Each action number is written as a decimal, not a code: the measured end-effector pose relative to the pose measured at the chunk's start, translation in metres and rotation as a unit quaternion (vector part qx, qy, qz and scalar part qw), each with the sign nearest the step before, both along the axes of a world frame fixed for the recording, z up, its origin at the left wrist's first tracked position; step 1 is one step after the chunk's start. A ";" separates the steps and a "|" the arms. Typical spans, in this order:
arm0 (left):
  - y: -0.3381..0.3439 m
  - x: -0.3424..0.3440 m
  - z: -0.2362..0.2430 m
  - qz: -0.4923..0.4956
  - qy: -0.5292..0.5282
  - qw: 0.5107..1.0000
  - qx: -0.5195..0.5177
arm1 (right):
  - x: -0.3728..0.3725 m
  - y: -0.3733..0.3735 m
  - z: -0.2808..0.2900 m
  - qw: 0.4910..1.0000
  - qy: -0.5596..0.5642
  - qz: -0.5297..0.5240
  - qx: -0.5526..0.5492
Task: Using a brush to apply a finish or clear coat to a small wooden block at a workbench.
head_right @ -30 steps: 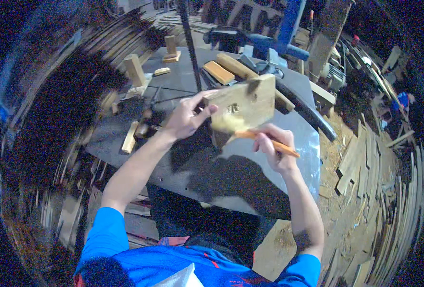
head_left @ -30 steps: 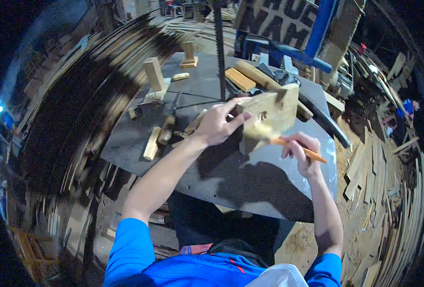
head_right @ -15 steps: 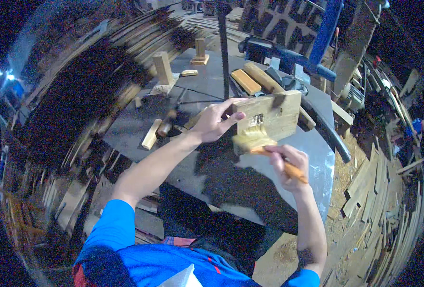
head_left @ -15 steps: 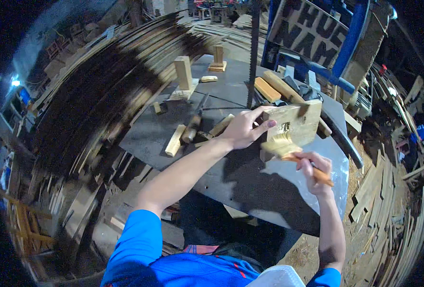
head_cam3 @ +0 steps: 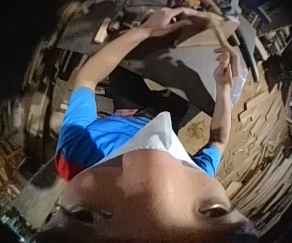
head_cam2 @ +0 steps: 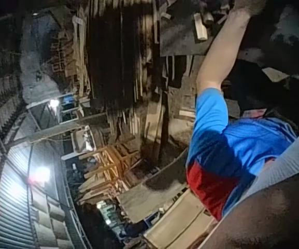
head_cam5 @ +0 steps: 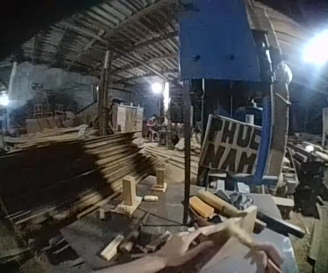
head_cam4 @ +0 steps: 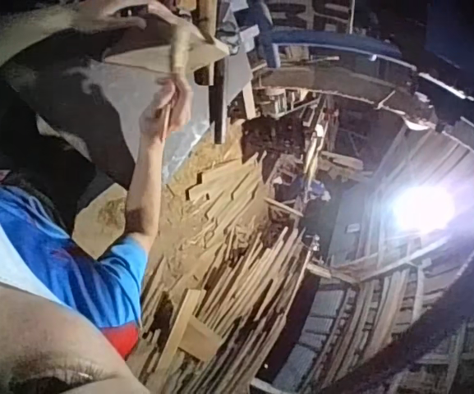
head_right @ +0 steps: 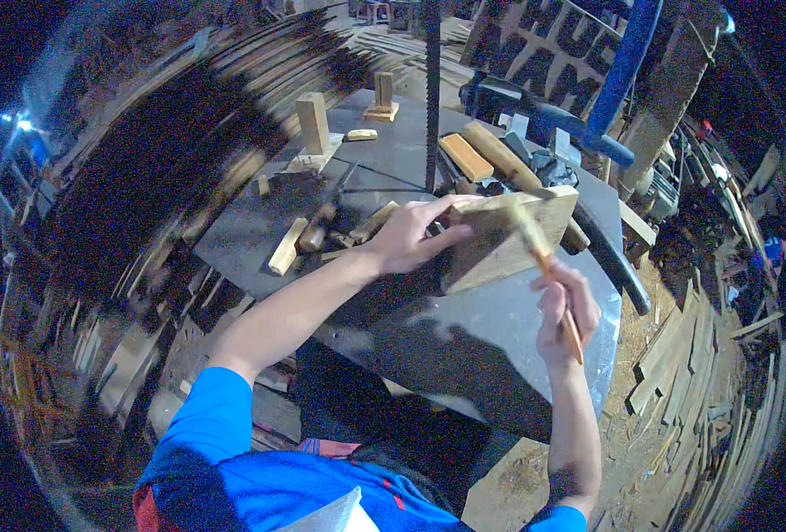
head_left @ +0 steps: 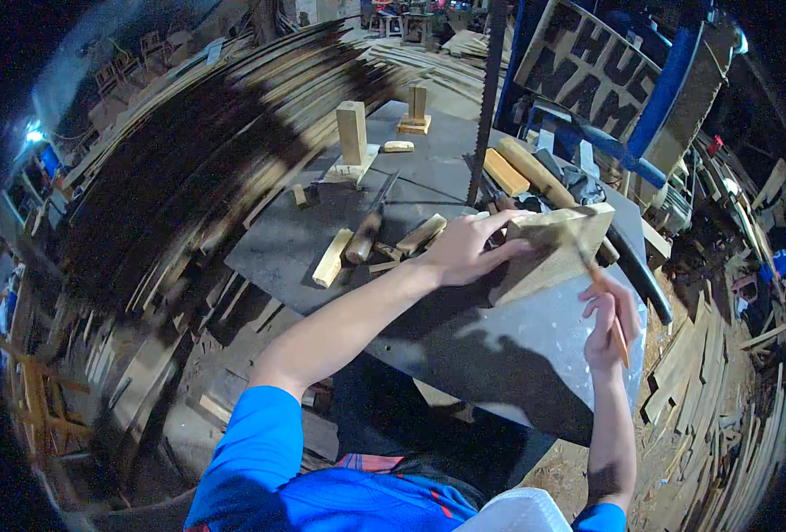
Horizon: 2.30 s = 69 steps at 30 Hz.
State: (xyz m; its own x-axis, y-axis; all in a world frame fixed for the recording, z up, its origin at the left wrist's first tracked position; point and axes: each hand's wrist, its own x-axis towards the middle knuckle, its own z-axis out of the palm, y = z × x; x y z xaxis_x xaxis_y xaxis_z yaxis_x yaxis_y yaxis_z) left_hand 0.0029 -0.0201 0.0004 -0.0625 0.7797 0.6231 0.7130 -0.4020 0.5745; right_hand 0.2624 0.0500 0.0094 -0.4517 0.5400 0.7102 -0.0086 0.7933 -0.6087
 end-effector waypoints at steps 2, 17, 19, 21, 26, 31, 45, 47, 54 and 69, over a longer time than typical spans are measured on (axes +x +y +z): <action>-0.002 0.000 0.001 0.006 0.002 1.000 -0.013 | -0.007 0.002 0.000 0.999 0.023 -0.037 0.000; -0.001 -0.002 0.002 -0.035 -0.008 0.999 -0.039 | -0.011 0.004 -0.005 0.987 -0.017 0.016 0.160; 0.003 -0.004 -0.002 -0.046 -0.039 0.998 -0.029 | -0.012 0.001 -0.008 0.987 -0.046 0.053 0.143; 0.004 -0.005 -0.003 -0.042 -0.048 0.997 -0.032 | -0.007 0.003 -0.005 0.960 -0.165 0.170 0.147; 0.003 -0.006 0.000 -0.042 -0.033 0.998 -0.027 | 0.000 0.006 -0.015 0.999 0.017 -0.050 0.004; -0.004 0.000 0.007 -0.041 -0.005 0.995 -0.086 | 0.000 0.009 -0.013 0.999 -0.037 -0.008 0.006; 0.003 -0.004 0.002 -0.034 -0.011 0.999 -0.012 | 0.000 0.009 -0.003 0.998 0.022 -0.061 -0.018; 0.001 -0.005 0.002 -0.034 -0.042 0.998 -0.034 | -0.004 0.006 -0.004 0.998 0.027 -0.054 0.032; 0.002 -0.006 -0.003 -0.012 -0.071 0.995 -0.073 | 0.000 0.005 -0.005 0.967 -0.205 0.151 0.015; 0.003 -0.005 0.001 -0.004 -0.067 0.997 -0.047 | 0.003 0.015 -0.007 0.963 -0.216 0.159 -0.030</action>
State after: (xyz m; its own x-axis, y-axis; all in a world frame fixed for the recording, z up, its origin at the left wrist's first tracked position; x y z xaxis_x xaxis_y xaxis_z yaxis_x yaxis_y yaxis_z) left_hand -0.0026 -0.0175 0.0013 -0.1331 0.8356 0.5329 0.6238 -0.3473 0.7002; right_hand 0.2651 0.0652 0.0027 -0.8473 0.3591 0.3913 0.0183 0.7561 -0.6542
